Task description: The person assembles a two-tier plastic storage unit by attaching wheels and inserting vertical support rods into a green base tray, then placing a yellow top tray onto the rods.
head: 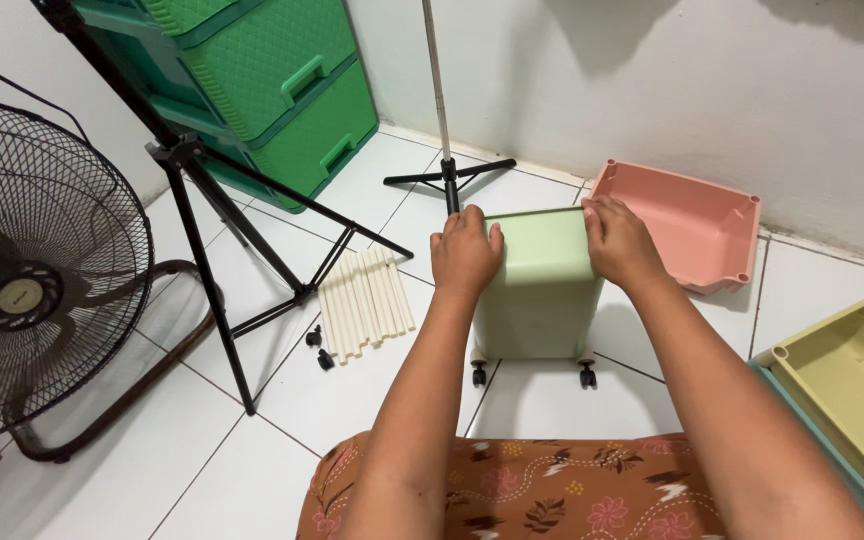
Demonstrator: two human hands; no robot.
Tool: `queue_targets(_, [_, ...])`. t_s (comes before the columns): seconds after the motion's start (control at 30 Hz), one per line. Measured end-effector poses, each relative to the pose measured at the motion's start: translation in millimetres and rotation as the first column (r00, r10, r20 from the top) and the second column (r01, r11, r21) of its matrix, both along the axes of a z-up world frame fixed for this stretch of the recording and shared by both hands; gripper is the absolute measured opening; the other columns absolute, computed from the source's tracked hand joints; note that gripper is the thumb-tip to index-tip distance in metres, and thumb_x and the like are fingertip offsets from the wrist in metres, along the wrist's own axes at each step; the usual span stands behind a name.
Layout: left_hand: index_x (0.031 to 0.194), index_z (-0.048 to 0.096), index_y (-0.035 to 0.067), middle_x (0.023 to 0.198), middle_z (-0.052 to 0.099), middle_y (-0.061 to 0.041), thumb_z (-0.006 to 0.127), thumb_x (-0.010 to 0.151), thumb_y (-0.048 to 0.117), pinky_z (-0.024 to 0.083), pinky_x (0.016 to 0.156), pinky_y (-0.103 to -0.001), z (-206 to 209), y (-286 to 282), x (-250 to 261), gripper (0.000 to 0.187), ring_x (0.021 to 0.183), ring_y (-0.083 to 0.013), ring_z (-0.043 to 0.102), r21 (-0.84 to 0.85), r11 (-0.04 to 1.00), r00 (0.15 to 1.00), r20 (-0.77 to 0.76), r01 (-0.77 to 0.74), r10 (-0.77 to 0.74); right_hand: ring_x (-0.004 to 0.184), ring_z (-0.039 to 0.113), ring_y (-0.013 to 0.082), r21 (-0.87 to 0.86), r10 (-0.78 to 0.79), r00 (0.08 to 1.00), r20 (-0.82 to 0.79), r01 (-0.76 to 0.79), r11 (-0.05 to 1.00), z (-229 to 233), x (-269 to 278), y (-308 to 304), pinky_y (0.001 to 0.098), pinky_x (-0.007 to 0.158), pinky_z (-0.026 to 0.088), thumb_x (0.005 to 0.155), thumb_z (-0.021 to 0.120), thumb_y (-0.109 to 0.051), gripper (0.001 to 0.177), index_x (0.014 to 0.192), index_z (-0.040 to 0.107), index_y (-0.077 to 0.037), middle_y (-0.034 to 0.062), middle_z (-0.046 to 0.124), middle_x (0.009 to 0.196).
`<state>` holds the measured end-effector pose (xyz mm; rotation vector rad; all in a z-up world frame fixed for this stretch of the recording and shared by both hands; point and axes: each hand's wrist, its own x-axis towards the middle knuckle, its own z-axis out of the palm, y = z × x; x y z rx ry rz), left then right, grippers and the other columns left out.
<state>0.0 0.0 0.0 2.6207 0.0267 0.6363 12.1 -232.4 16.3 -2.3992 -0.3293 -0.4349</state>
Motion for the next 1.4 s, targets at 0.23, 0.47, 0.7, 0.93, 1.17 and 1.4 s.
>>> queue_targets(0.23, [0.107,0.059,0.008,0.105,0.069,-0.008,0.063,0.090,0.023,0.045,0.089,-0.049,0.8,2.4,-4.9,0.024,0.112,-0.0260,0.062,-0.032,0.999,0.999,0.034,-0.002,0.003,0.126,0.058,0.0373,0.089,0.044,0.999,0.002,-0.044,0.995,-4.3,8.2,-1.4,0.0430,0.107,0.045,0.107,0.045,-0.026,0.039,0.132,0.066,-0.005,0.0167,0.063,0.137])
queue_targets(0.47, [0.122,0.060,0.008,0.120,0.069,-0.009,0.063,0.087,0.021,0.045,0.092,-0.049,-5.8,4.5,-6.3,0.037,0.121,-0.0257,0.059,-0.100,0.995,0.995,0.095,0.026,-0.016,0.132,0.055,0.0352,0.093,0.061,0.995,-0.076,-0.054,0.994,-8.7,9.3,-6.3,0.0416,0.109,0.043,0.106,0.044,-0.028,0.042,0.138,0.061,-0.007,0.0121,0.058,0.146])
queue_targets(0.7, [0.121,0.062,0.011,0.128,0.067,-0.007,0.060,0.089,0.022,0.040,0.102,-0.052,-13.8,0.8,-1.3,0.034,0.128,-0.0237,0.058,-0.030,0.999,1.000,-0.006,0.015,-0.016,0.139,0.046,0.0414,-0.357,-0.090,0.996,0.013,0.089,0.930,-19.1,5.0,-5.3,0.0493,0.110,0.041,0.103,0.042,-0.031,0.050,0.149,0.053,-0.016,0.0072,0.047,0.158])
queue_targets(0.93, [0.128,0.060,0.011,0.141,0.060,-0.009,0.065,0.085,0.030,0.027,0.108,-0.061,-11.2,0.0,9.6,0.047,0.137,-0.0300,0.046,0.215,0.977,1.000,-0.006,-0.006,0.008,0.154,0.019,0.0382,-0.575,-0.171,0.984,-0.039,0.118,0.809,-9.2,13.4,12.4,0.0629,0.119,0.009,0.102,0.041,-0.046,0.059,0.151,0.047,-0.013,0.0161,0.032,0.164])
queue_targets(1.17, [0.129,0.062,0.012,0.141,0.061,-0.008,0.066,0.088,0.029,0.030,0.112,-0.056,4.7,8.5,-6.2,0.045,0.138,-0.0268,0.048,0.151,0.989,0.998,0.069,-0.006,-0.005,0.155,0.018,0.0393,-0.500,0.009,0.996,0.085,0.035,0.865,1.8,6.2,76.7,0.0616,0.122,0.008,0.103,0.043,-0.041,0.058,0.153,0.046,-0.012,0.0206,0.031,0.164])
queue_targets(1.4, [0.127,0.065,0.013,0.138,0.064,-0.005,0.065,0.088,0.021,0.035,0.111,-0.052,16.4,54.2,-21.4,0.040,0.136,-0.0240,0.052,0.120,0.987,0.973,0.215,-0.106,0.079,0.155,0.020,0.0395,-0.462,0.176,0.945,0.277,-0.029,0.886,6.9,-7.6,156.7,0.0598,0.123,0.011,0.099,0.051,-0.031,0.059,0.154,0.046,-0.009,0.0225,0.034,0.163])
